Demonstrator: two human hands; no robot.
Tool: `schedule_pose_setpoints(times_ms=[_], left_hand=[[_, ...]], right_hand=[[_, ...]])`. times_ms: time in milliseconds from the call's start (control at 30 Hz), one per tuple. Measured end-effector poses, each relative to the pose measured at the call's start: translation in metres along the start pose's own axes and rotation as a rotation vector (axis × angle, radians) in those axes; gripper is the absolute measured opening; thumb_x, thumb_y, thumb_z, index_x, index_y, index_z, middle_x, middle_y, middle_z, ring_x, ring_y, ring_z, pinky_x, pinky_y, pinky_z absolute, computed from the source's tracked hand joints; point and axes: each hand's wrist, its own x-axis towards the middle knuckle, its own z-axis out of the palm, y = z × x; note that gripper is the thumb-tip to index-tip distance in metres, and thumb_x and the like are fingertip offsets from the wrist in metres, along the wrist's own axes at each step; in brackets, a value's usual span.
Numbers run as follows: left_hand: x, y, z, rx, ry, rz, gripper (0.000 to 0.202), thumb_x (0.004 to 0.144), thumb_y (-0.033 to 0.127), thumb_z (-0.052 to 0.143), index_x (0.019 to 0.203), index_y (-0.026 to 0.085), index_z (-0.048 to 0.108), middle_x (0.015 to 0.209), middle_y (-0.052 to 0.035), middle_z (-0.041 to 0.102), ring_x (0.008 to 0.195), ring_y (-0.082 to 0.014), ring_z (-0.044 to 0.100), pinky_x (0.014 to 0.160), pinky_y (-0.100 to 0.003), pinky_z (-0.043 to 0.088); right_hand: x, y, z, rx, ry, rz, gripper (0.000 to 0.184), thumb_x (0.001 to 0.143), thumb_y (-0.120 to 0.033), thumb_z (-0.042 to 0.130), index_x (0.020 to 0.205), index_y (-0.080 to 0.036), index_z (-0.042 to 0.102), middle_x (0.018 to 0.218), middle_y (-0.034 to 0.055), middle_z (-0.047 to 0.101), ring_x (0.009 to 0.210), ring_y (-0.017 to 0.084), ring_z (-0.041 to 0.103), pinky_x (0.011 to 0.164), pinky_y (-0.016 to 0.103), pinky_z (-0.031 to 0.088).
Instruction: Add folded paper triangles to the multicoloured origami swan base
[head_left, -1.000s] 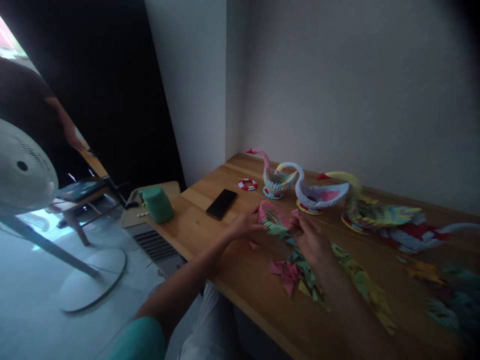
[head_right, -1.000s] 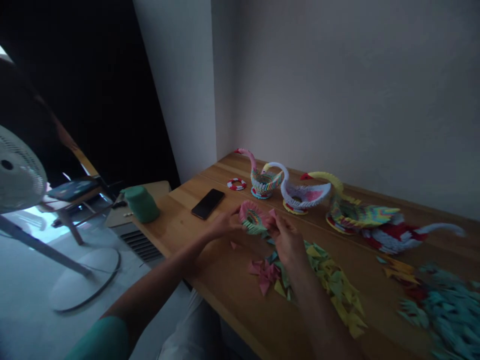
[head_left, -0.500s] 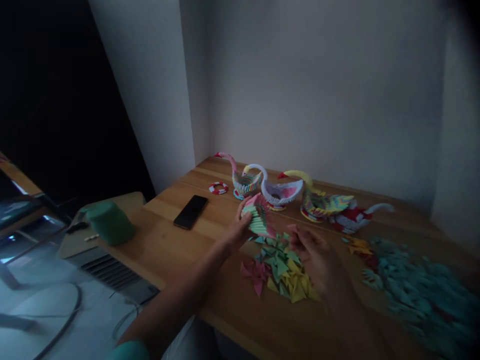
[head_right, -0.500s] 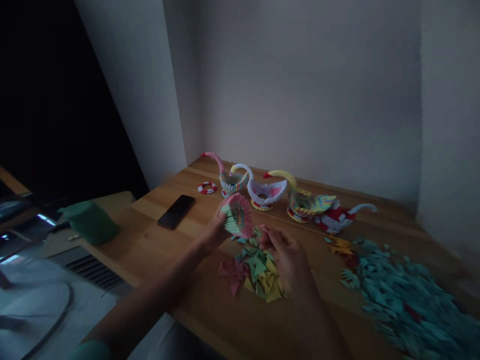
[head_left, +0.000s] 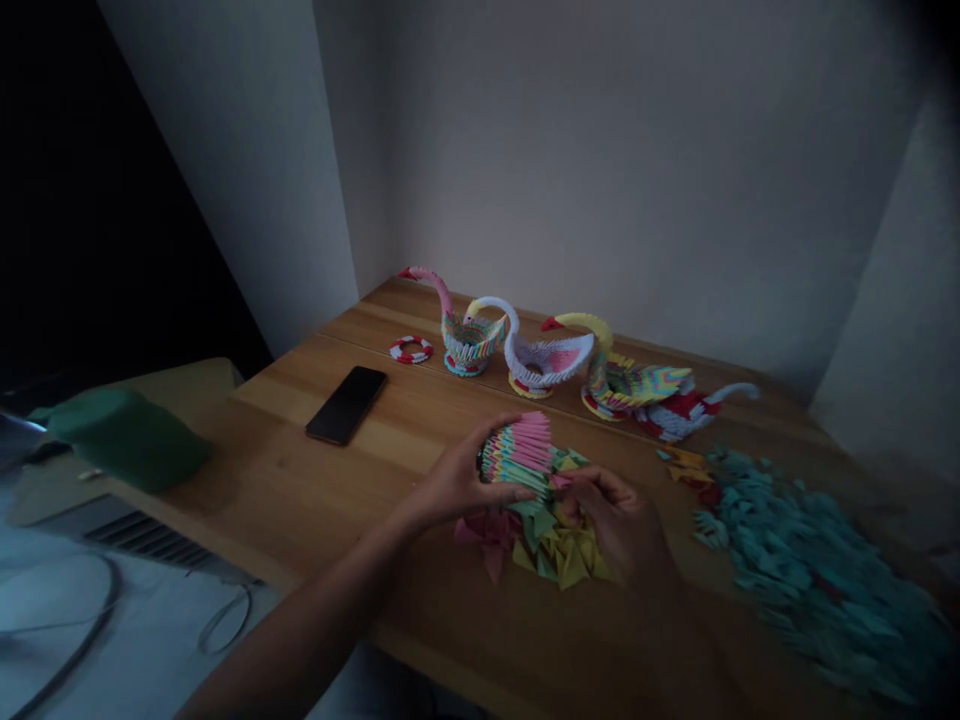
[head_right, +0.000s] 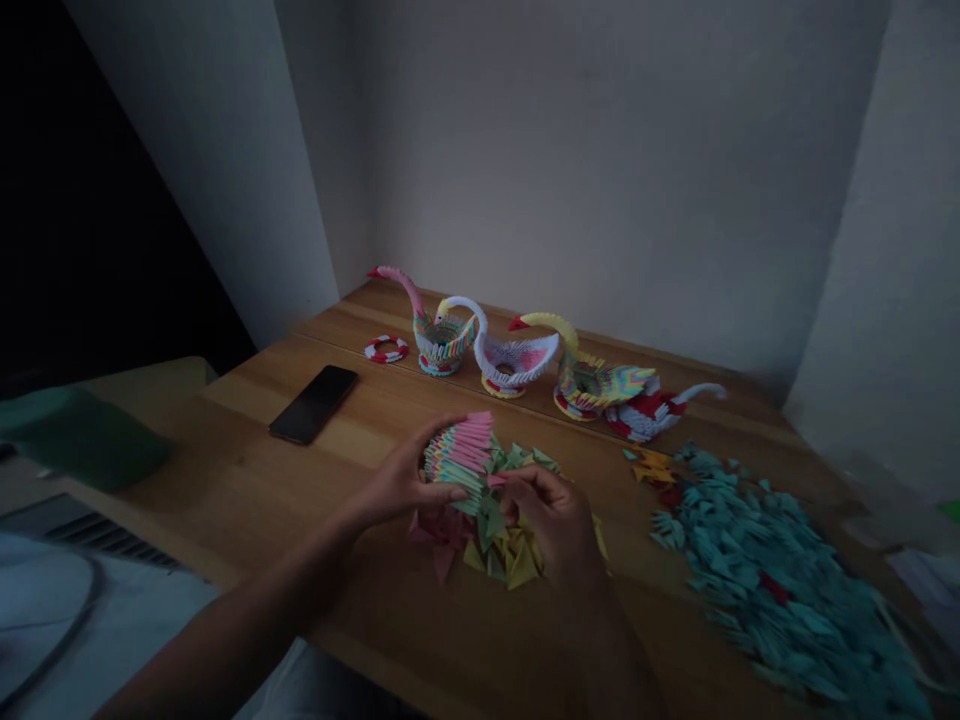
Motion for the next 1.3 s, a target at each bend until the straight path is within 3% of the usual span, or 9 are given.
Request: schedule_pose_setpoints(times_ms=[333, 633, 867, 1300], left_hand=[[0.002, 0.010, 0.000, 0.107, 0.059, 0.081, 0.079, 0.070, 0.046, 0.080, 0.137, 0.025, 0.044, 0.139, -0.0114, 0.051, 0.127, -0.0309, 0.049, 0.107, -0.046, 0.039], [0.001, 0.009, 0.001, 0.134, 0.079, 0.111, 0.078, 0.072, 0.047, 0.078, 0.138, 0.027, 0.043, 0.137, -0.0115, 0.051, 0.126, -0.0318, 0.049, 0.106, -0.047, 0.040], [0.000, 0.009, 0.004, 0.217, 0.108, 0.131, 0.078, 0.073, 0.046, 0.077, 0.139, 0.028, 0.040, 0.138, -0.0109, 0.048, 0.127, -0.0282, 0.047, 0.107, -0.042, 0.040], [-0.001, 0.011, 0.008, 0.234, 0.152, 0.071, 0.079, 0.073, 0.049, 0.076, 0.140, 0.029, 0.039, 0.138, -0.0112, 0.047, 0.126, -0.0290, 0.048, 0.105, -0.044, 0.041]], right_hand=[[-0.002, -0.003, 0.010, 0.118, 0.009, 0.137, 0.044, 0.057, -0.059, 0.083, 0.062, -0.018, 0.069, 0.044, -0.0017, 0.052, 0.042, 0.010, 0.046, 0.040, 0.022, 0.035], [-0.002, 0.003, 0.012, 0.120, 0.031, 0.162, 0.044, 0.058, -0.060, 0.082, 0.062, -0.018, 0.067, 0.044, -0.0023, 0.052, 0.042, 0.010, 0.042, 0.041, 0.022, 0.033], [-0.002, 0.008, 0.022, 0.125, 0.151, 0.177, 0.047, 0.054, -0.061, 0.083, 0.062, -0.018, 0.065, 0.046, -0.0029, 0.052, 0.042, 0.010, 0.043, 0.042, 0.023, 0.033], [-0.005, 0.016, 0.037, 0.263, 0.219, 0.134, 0.045, 0.059, -0.060, 0.081, 0.065, -0.020, 0.061, 0.048, -0.0056, 0.045, 0.043, 0.008, 0.037, 0.040, 0.020, 0.032]])
